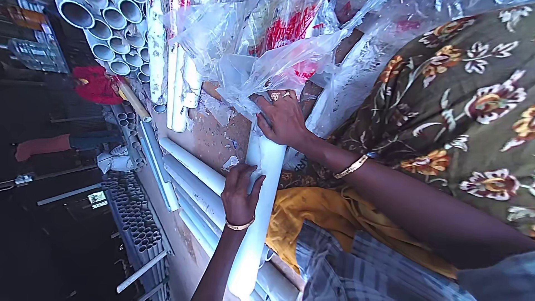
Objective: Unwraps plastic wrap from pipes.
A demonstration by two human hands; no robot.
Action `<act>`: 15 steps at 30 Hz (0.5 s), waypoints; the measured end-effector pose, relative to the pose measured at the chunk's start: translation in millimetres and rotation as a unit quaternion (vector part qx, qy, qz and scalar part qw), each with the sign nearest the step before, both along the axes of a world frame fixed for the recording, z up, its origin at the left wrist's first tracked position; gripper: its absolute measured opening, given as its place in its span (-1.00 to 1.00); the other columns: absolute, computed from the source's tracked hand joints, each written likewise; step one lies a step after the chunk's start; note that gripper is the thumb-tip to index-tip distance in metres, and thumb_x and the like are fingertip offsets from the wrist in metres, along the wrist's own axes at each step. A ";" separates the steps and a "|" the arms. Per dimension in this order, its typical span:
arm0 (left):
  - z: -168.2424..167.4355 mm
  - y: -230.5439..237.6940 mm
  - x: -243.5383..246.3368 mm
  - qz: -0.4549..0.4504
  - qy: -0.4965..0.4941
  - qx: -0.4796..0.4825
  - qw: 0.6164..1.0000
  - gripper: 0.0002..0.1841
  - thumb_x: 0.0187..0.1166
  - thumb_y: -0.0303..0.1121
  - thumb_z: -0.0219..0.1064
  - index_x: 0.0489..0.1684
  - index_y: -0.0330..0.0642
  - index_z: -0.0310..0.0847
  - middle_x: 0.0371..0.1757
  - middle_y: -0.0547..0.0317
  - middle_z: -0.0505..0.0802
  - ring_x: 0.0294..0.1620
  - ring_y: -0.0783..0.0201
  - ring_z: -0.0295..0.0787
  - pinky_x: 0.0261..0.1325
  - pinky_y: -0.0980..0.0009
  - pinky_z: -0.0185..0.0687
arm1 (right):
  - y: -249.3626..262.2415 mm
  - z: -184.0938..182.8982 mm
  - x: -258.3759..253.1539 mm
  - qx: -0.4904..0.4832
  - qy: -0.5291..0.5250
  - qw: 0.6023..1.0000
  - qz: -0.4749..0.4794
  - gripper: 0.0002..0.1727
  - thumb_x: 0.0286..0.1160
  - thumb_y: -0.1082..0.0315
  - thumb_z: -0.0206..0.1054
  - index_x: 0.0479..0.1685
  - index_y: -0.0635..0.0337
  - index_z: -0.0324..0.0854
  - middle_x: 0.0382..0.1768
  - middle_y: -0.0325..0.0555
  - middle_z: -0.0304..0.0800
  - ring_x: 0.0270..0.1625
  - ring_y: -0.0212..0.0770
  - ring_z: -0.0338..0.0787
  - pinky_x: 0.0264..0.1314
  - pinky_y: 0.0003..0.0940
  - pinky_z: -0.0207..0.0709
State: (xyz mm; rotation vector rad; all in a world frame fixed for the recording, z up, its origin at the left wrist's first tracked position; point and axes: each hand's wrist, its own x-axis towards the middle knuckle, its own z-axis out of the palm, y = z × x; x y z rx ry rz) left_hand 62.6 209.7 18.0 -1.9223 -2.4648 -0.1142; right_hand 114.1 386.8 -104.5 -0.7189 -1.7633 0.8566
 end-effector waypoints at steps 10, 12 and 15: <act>-7.8 13.1 -20.5 0.070 -0.032 0.092 0.993 -0.77 0.70 -0.50 0.08 -0.13 -0.60 0.53 -0.35 -0.04 0.81 -0.44 0.35 0.82 -0.28 0.50 0.75 | -1.1 -1.9 0.5 0.003 -0.006 1.000 -0.001 -0.53 0.48 0.22 0.06 0.16 0.23 0.78 -0.09 0.30 0.82 0.05 0.32 0.79 0.09 0.21 0.43; 4.8 21.3 -32.4 0.110 -0.137 0.105 0.979 -0.77 0.74 -0.48 -0.01 -0.05 -0.53 0.47 -0.25 0.09 0.81 -0.37 0.51 0.82 -0.23 0.58 0.78 | -0.5 -3.1 0.7 0.008 -0.003 1.000 -0.006 -0.53 0.48 0.22 0.04 0.14 0.22 0.78 -0.16 0.29 0.81 0.00 0.31 0.78 0.07 0.20 0.41; 13.1 16.3 -26.0 0.001 -0.091 0.038 0.995 -0.75 0.63 -0.51 0.23 -0.05 -0.57 0.77 -0.01 -0.25 0.87 -0.16 0.28 0.86 -0.03 0.52 0.74 | -0.5 -3.7 1.2 0.011 -0.006 1.000 -0.009 -0.53 0.48 0.21 0.04 0.13 0.22 0.78 -0.17 0.28 0.82 -0.03 0.32 0.79 0.02 0.19 0.42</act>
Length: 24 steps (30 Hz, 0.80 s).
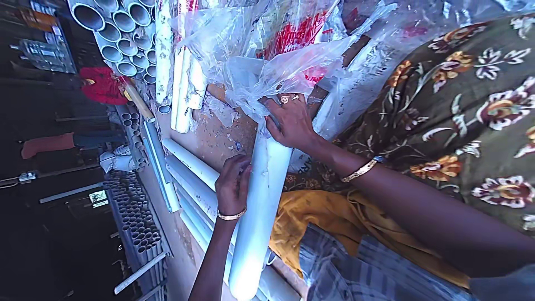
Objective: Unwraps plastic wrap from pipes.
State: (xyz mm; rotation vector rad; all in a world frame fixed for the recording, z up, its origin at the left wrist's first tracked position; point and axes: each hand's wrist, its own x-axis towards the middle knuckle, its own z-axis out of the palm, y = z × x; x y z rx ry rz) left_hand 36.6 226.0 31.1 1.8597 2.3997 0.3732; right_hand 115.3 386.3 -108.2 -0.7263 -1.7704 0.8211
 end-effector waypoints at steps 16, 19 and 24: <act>9.5 27.3 47.1 0.023 0.167 -0.209 0.963 -0.86 0.49 -0.56 0.41 -0.22 -0.48 0.88 -0.14 -0.28 0.90 -0.22 -0.15 0.92 -0.12 0.04 0.81 | 0.1 2.6 -2.1 -0.015 -0.019 1.000 0.018 -0.53 0.52 0.22 0.05 0.18 0.23 0.77 -0.14 0.30 0.82 -0.01 0.34 0.79 0.09 0.24 0.42; -0.6 19.0 50.7 0.021 0.212 -0.164 0.963 -0.84 0.50 -0.63 0.33 -0.22 -0.49 0.87 -0.18 -0.28 0.90 -0.20 -0.16 0.93 -0.17 0.10 0.82 | 0.0 2.6 -2.2 -0.014 -0.013 1.000 0.016 -0.53 0.52 0.22 0.04 0.17 0.23 0.76 -0.13 0.30 0.81 0.01 0.33 0.79 0.10 0.23 0.41; 4.9 22.6 62.3 0.032 0.222 -0.227 0.948 -0.81 0.53 -0.58 0.36 -0.07 -0.51 0.85 -0.08 -0.33 0.87 -0.13 -0.20 0.91 -0.10 0.07 0.81 | -0.5 2.1 -0.7 -0.012 -0.009 1.000 0.005 -0.54 0.52 0.21 0.05 0.13 0.23 0.78 -0.18 0.29 0.82 -0.02 0.33 0.79 0.08 0.21 0.42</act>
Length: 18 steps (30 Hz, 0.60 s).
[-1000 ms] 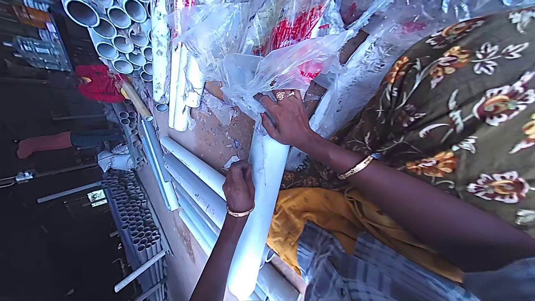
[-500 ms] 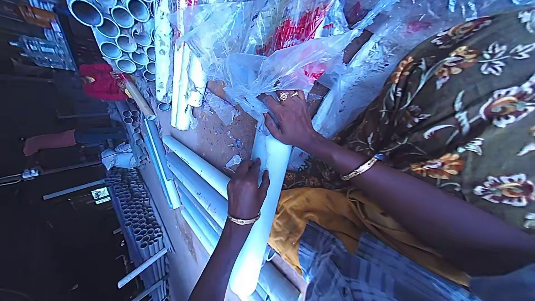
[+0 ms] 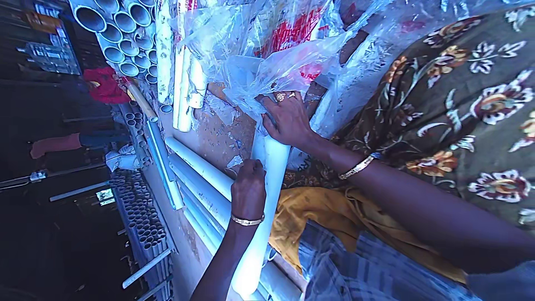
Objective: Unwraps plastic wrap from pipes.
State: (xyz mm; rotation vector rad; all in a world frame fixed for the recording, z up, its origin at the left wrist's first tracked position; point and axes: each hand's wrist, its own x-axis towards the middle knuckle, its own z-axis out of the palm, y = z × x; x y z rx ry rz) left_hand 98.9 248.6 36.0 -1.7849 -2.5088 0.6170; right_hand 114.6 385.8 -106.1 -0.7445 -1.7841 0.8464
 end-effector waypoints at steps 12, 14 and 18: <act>-9.6 2.5 1.1 -0.038 0.063 0.024 0.997 -0.86 0.50 -0.64 0.34 -0.23 -0.55 0.83 -0.21 -0.31 0.88 -0.28 -0.20 0.92 -0.31 0.10 0.80 | 0.9 3.3 -2.4 -0.012 0.003 1.000 0.014 -0.56 0.51 0.25 0.08 0.15 0.24 0.77 -0.11 0.29 0.81 0.04 0.32 0.78 0.15 0.22 0.41; -13.9 -3.1 -2.4 -0.040 0.063 0.062 0.995 -0.85 0.49 -0.66 0.32 -0.23 -0.53 0.84 -0.21 -0.29 0.89 -0.28 -0.17 0.92 -0.31 0.12 0.81 | -0.1 2.9 -1.9 -0.014 0.002 1.000 0.017 -0.55 0.51 0.25 0.07 0.17 0.24 0.76 -0.11 0.29 0.82 0.03 0.32 0.79 0.14 0.23 0.41; -6.4 -4.8 -5.4 -0.011 -0.006 0.084 0.996 -0.81 0.51 -0.63 0.32 -0.13 -0.48 0.87 -0.13 -0.27 0.91 -0.19 -0.12 0.93 -0.10 0.12 0.82 | 0.8 1.6 -0.2 -0.007 0.012 1.000 0.005 -0.55 0.50 0.24 0.06 0.13 0.26 0.77 -0.13 0.31 0.81 0.00 0.34 0.79 0.08 0.23 0.41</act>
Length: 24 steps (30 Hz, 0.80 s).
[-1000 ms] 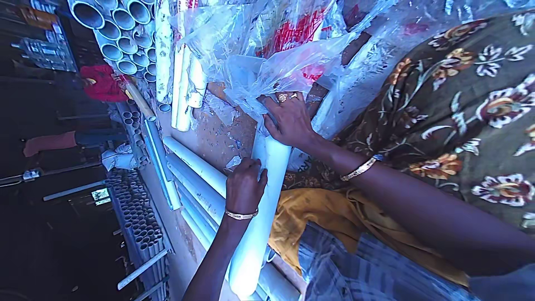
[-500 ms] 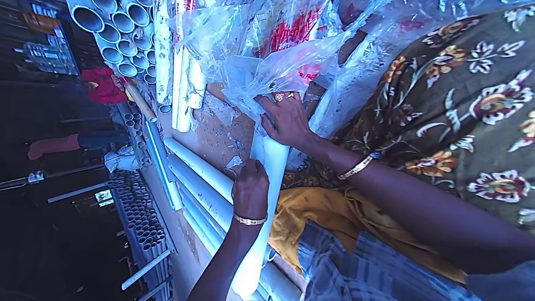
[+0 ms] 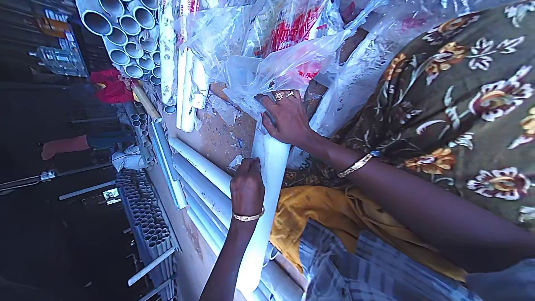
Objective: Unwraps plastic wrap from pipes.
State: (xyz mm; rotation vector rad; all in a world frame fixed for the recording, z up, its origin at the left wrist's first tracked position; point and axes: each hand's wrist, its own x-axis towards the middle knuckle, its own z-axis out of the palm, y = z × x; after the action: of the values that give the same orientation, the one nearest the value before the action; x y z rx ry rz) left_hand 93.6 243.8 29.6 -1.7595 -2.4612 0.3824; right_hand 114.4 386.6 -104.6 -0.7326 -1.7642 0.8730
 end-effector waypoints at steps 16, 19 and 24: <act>-14.7 -22.6 -22.4 0.026 -0.116 0.167 0.979 -0.80 0.52 -0.60 0.31 -0.08 -0.52 0.84 -0.22 -0.25 0.91 -0.28 0.14 0.92 -0.07 0.40 0.82 | -0.4 -0.9 -0.2 -0.001 0.001 1.000 -0.002 -0.55 0.49 0.24 0.05 0.14 0.22 0.77 -0.11 0.30 0.81 0.06 0.34 0.77 0.13 0.23 0.39; -14.7 -26.6 -27.9 0.060 -0.167 0.190 0.966 -0.72 0.67 -0.51 0.12 -0.16 -0.57 0.75 -0.41 -0.08 0.86 -0.41 0.38 0.84 -0.18 0.53 0.74 | -0.6 -0.5 -0.2 -0.002 -0.003 1.000 0.002 -0.55 0.49 0.24 0.05 0.13 0.23 0.77 -0.08 0.30 0.82 0.07 0.34 0.78 0.12 0.23 0.40; -16.5 -19.8 -37.5 0.005 -0.111 0.227 0.967 -0.49 0.76 -0.36 0.00 -0.73 -0.42 0.50 -0.75 0.14 0.56 -0.67 0.45 0.54 -0.45 0.54 0.49 | -0.6 -3.1 -1.8 0.005 0.002 1.000 -0.004 -0.53 0.51 0.22 0.04 0.17 0.22 0.77 -0.10 0.30 0.81 0.06 0.34 0.77 0.12 0.22 0.39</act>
State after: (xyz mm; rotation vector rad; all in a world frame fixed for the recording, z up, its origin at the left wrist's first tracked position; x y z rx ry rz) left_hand 56.1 224.0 13.1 -1.6604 -2.4353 -0.3757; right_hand 112.5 386.1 -107.7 -0.7302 -1.7601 0.8599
